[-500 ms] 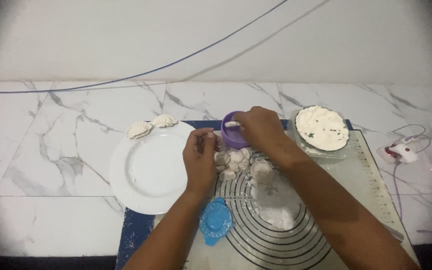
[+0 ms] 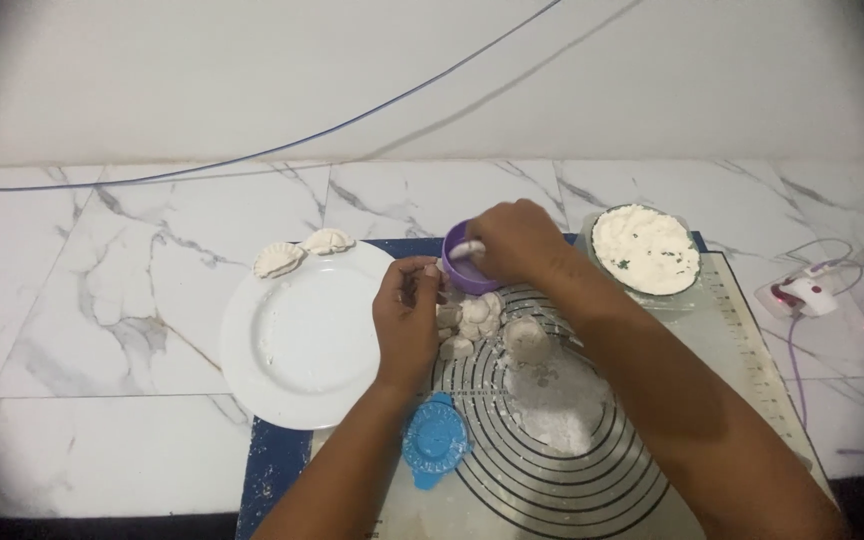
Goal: The person is portioning a larger mass of dough into smaller pieces and rolling each piece into a ball or oval shape using their hands.
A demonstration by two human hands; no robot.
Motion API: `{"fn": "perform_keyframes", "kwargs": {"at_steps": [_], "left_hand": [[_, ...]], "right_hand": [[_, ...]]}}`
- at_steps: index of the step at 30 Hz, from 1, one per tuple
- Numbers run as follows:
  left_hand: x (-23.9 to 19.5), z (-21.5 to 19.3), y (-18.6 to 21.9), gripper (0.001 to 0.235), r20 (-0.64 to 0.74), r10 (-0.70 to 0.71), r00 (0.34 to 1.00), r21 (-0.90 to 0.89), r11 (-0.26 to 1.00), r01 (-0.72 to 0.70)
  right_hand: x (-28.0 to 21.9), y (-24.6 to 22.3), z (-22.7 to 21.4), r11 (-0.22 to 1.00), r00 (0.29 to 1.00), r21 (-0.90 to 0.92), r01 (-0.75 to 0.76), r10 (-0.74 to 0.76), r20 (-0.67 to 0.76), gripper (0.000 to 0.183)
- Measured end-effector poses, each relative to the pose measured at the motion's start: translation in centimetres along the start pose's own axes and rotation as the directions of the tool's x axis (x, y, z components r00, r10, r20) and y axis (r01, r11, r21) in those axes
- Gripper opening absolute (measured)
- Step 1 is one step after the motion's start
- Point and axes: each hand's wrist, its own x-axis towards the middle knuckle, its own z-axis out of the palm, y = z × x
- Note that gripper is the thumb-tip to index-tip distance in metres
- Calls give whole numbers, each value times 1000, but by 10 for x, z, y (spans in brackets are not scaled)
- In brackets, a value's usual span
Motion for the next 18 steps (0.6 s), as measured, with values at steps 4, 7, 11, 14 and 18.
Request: {"fn": "perform_keyframes", "kwargs": {"at_steps": [4,7,11,14,18], "left_hand": [[1,-1,-1,22,-5,0,1000,6,1000,0],[2,0,-2,22,-3,4,1000,19,1000,-4],[2,0,-3,21,-11,18,1000,41,999,-18],[4,-1,-5,20,-19,11,1000,40,999,-10],[2,0,-1,22,-23,-13,1000,38,999,13]], "right_hand": [[-2,24,5,965,987,256,-55,92,-135,25],[-9,30,3,914,972,403,-49,137,-191,24],[-6,44,11,780,939,622,-67,260,-224,30],[-4,49,14,630,918,768,-120,365,-157,37],[-13,38,13,472,882,865,-173,465,-78,43]]}}
